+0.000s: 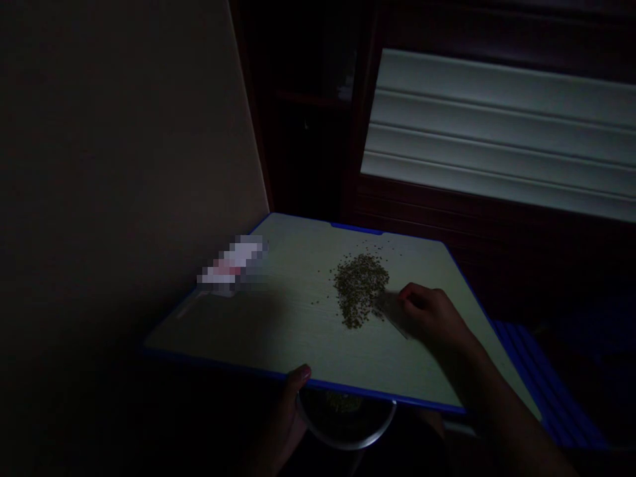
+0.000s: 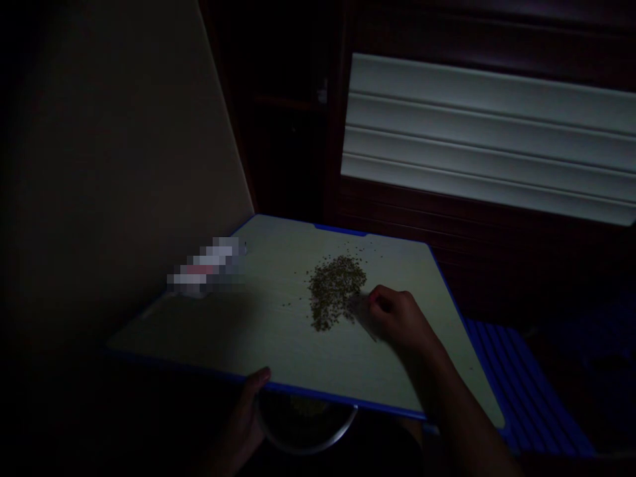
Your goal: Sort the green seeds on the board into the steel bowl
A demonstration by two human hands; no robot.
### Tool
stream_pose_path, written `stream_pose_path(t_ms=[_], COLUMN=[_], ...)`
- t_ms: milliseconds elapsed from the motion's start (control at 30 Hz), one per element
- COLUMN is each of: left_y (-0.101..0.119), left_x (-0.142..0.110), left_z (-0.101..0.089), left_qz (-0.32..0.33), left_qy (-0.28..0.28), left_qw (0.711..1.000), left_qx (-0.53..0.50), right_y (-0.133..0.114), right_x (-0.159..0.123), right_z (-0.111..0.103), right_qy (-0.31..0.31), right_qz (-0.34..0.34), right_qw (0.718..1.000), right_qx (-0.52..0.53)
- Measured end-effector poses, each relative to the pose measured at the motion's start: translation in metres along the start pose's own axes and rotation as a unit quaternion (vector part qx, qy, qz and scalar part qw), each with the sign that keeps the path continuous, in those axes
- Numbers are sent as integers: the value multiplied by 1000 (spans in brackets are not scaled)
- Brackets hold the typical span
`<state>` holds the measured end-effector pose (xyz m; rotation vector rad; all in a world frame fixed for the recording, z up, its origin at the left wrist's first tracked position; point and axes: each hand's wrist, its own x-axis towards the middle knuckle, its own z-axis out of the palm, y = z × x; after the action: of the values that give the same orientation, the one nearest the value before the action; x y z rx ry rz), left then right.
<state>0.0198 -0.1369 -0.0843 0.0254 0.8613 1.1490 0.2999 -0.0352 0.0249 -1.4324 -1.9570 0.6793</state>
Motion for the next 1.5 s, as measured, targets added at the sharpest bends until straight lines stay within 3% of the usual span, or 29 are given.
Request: stream_pose_path(t_ms=[133,433,900,1167,1500], left_y=[1,7,4,3,8], left_x=[-3,-16,-16,-15,-22], left_z=[5,19,25,27,32], left_qz=[9,-18,8,21,9], left_qy=[1,-1,38,44,56], left_qw=[1000,1000,999,999,998], left_qx=[-11,-17,-18,-15,-15], right_y=[2,-1,-4,1,0], right_x=[1,0,-4,-3,-4], right_z=[1,5,10,11,9], right_qy=[26,-44,-124,-54,-90], right_qz=[15,-22,-40,-27,-34], right_qw=[1000,999,989,996,993], right_qx=[-4,14,68,69,67])
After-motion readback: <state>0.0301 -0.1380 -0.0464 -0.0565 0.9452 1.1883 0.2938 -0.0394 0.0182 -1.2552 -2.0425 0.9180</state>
